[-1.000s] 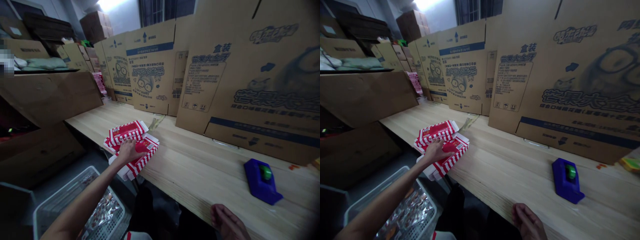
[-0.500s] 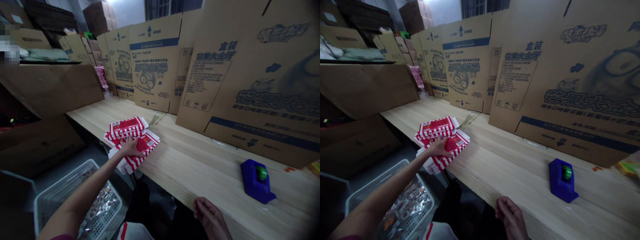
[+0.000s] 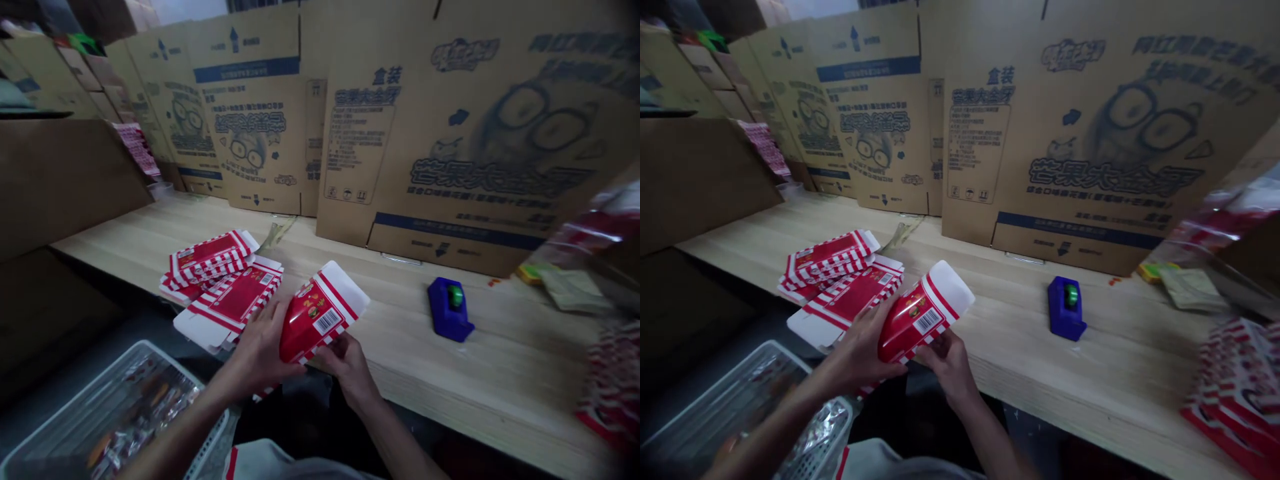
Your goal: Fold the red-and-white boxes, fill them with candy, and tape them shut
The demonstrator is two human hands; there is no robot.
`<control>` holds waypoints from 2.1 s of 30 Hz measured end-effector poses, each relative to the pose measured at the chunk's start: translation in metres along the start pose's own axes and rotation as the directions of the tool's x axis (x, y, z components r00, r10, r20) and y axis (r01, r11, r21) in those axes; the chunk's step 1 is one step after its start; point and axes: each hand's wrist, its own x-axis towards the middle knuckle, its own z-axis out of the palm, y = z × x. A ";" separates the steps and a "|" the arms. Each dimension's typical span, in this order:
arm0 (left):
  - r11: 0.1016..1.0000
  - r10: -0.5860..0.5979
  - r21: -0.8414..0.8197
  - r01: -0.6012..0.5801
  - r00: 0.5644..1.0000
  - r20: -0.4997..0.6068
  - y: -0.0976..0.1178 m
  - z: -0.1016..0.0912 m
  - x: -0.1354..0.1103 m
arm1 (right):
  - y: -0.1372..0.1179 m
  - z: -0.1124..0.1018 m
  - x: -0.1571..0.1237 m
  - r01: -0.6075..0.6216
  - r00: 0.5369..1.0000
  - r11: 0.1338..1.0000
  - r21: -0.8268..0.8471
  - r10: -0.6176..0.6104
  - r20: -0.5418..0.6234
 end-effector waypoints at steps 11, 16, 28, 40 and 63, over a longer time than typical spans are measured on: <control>0.352 -0.249 -0.884 0.308 0.941 0.229 0.006 0.070 0.001 | -0.021 -0.065 -0.018 -0.011 0.994 0.988 -0.153 -0.006 -0.111; 0.016 -0.234 -0.941 0.339 0.916 0.326 0.017 0.086 0.004 | -0.023 -0.085 -0.008 -0.030 0.993 0.972 -0.232 0.003 -0.114; 0.089 -0.150 -0.912 0.400 0.911 0.384 0.020 0.107 -0.026 | -0.033 -0.116 0.007 -0.076 0.982 0.983 -0.169 0.045 -0.184; 0.105 -0.205 -0.976 0.190 0.965 0.166 0.015 0.102 0.024 | -0.009 -0.115 -0.049 -0.161 0.983 0.972 -0.169 0.174 0.066; 0.235 -0.174 -0.905 0.355 0.931 0.320 -0.002 0.131 0.032 | -0.012 -0.142 -0.019 -0.060 0.997 0.906 -0.420 0.037 -0.062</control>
